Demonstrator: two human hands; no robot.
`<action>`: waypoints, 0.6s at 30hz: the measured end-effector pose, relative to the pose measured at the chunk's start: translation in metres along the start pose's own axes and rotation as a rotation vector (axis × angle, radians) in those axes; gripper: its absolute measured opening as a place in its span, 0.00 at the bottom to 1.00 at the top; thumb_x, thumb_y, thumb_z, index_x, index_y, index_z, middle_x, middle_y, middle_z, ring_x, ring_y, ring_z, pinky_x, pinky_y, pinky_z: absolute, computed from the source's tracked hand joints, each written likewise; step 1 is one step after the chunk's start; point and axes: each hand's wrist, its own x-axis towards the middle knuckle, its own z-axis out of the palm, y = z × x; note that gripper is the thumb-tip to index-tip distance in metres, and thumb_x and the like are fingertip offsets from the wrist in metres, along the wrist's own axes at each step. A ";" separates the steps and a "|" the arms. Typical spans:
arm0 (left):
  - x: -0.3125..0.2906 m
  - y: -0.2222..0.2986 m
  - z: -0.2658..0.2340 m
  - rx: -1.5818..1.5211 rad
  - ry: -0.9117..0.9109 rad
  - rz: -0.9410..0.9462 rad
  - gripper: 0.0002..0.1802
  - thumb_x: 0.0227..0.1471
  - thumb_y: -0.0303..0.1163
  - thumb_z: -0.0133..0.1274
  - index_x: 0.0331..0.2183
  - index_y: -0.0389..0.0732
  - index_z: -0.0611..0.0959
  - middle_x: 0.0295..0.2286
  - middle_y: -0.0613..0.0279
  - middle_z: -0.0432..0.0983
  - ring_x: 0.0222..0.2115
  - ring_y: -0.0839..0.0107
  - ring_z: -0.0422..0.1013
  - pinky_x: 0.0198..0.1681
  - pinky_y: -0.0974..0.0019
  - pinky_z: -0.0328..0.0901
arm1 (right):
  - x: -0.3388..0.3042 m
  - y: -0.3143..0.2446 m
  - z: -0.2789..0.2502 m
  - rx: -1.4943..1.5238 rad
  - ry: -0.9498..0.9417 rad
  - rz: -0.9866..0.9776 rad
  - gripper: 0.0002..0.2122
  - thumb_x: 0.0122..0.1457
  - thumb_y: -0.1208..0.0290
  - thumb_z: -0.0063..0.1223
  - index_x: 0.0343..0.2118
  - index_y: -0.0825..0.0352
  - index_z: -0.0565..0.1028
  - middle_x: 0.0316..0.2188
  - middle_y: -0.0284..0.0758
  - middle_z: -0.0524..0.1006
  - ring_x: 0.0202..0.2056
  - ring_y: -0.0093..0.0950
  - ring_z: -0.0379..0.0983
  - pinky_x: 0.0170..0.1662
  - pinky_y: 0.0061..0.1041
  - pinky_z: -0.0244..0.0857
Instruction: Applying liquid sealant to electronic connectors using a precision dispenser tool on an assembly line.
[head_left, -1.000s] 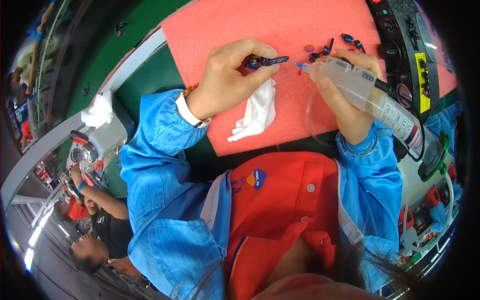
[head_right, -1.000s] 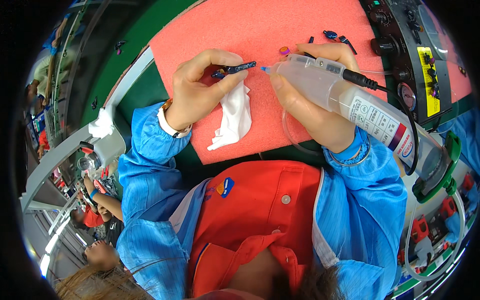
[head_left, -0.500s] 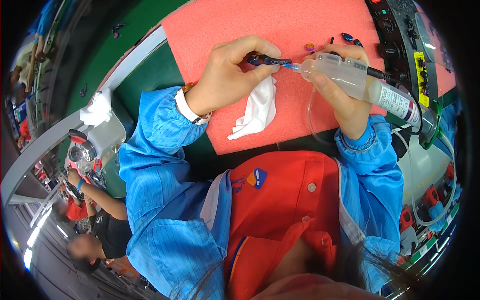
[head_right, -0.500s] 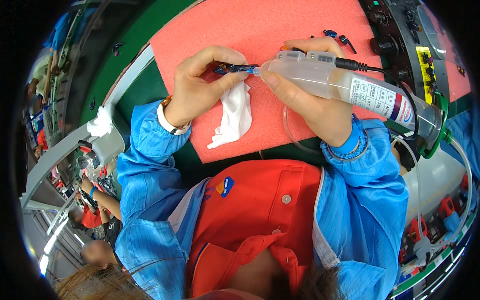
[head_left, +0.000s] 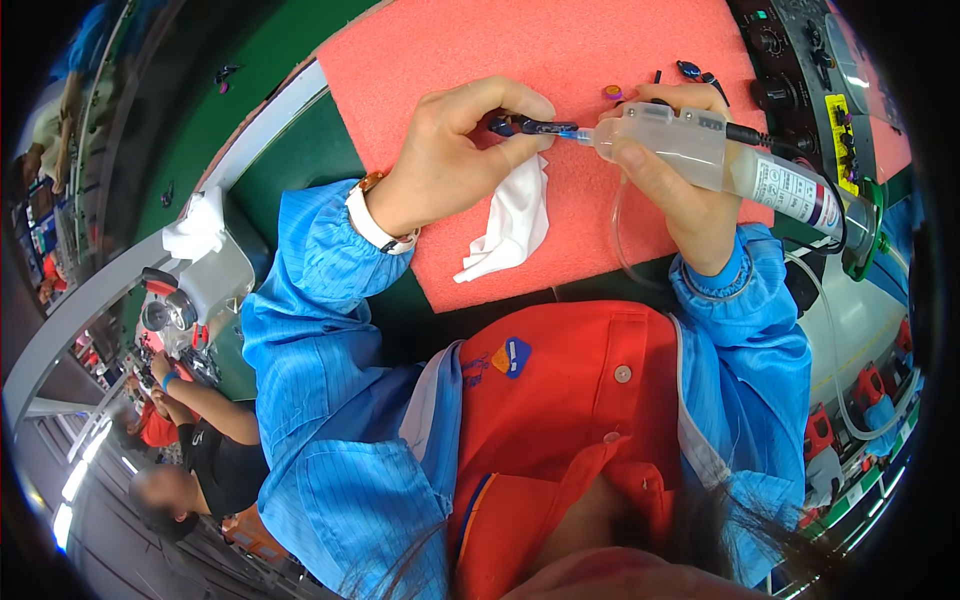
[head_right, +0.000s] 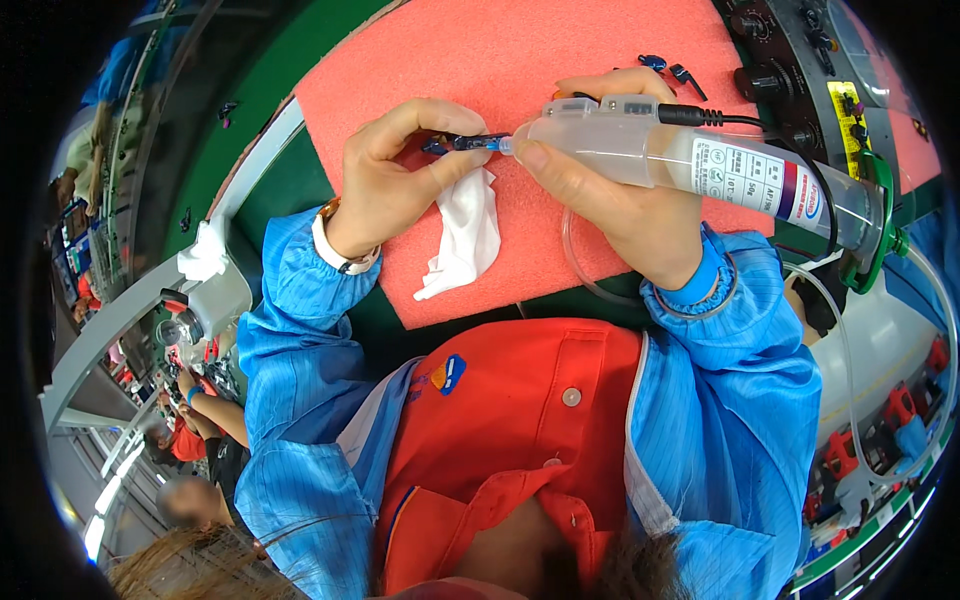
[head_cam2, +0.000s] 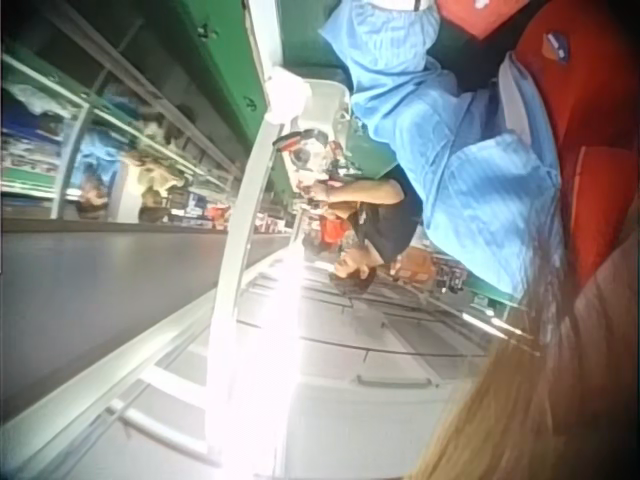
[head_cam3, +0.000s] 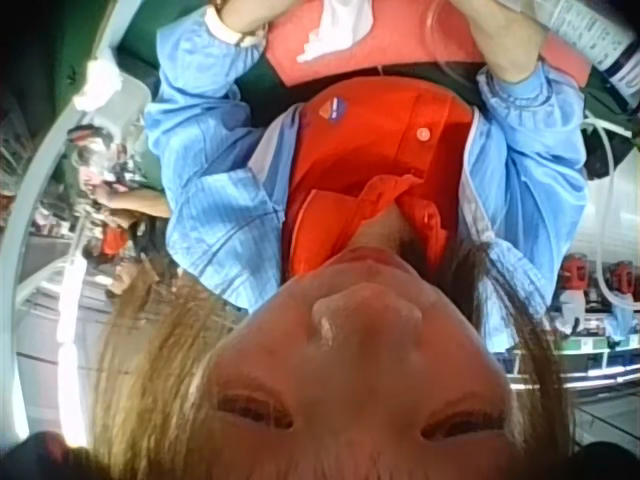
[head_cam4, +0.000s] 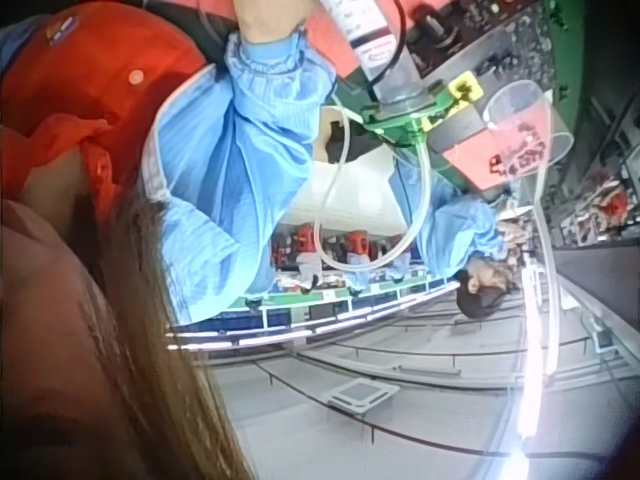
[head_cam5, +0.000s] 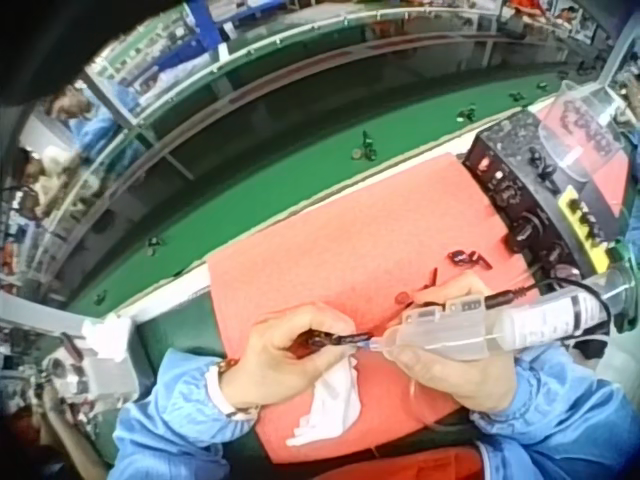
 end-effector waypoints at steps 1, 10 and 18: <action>0.000 0.001 0.000 -0.008 0.000 -0.007 0.11 0.37 0.18 0.56 0.29 0.35 0.76 0.24 0.62 0.74 0.26 0.75 0.71 0.31 0.75 0.66 | 0.000 -0.001 0.000 -0.013 -0.001 0.007 0.18 0.48 0.73 0.55 0.41 0.71 0.63 0.33 0.39 0.71 0.32 0.25 0.72 0.30 0.17 0.66; 0.001 0.003 0.000 -0.025 0.001 -0.003 0.10 0.38 0.19 0.56 0.29 0.34 0.76 0.24 0.61 0.74 0.26 0.74 0.72 0.31 0.75 0.67 | -0.001 -0.003 0.002 0.130 0.077 0.112 0.12 0.44 0.72 0.60 0.31 0.71 0.73 0.35 0.36 0.67 0.33 0.27 0.71 0.35 0.21 0.67; 0.001 0.005 -0.001 -0.034 -0.005 -0.025 0.10 0.38 0.18 0.55 0.29 0.34 0.76 0.25 0.60 0.74 0.26 0.74 0.72 0.30 0.74 0.67 | 0.000 -0.005 0.003 0.151 0.094 0.093 0.12 0.44 0.72 0.59 0.32 0.71 0.73 0.35 0.36 0.67 0.33 0.27 0.71 0.36 0.21 0.67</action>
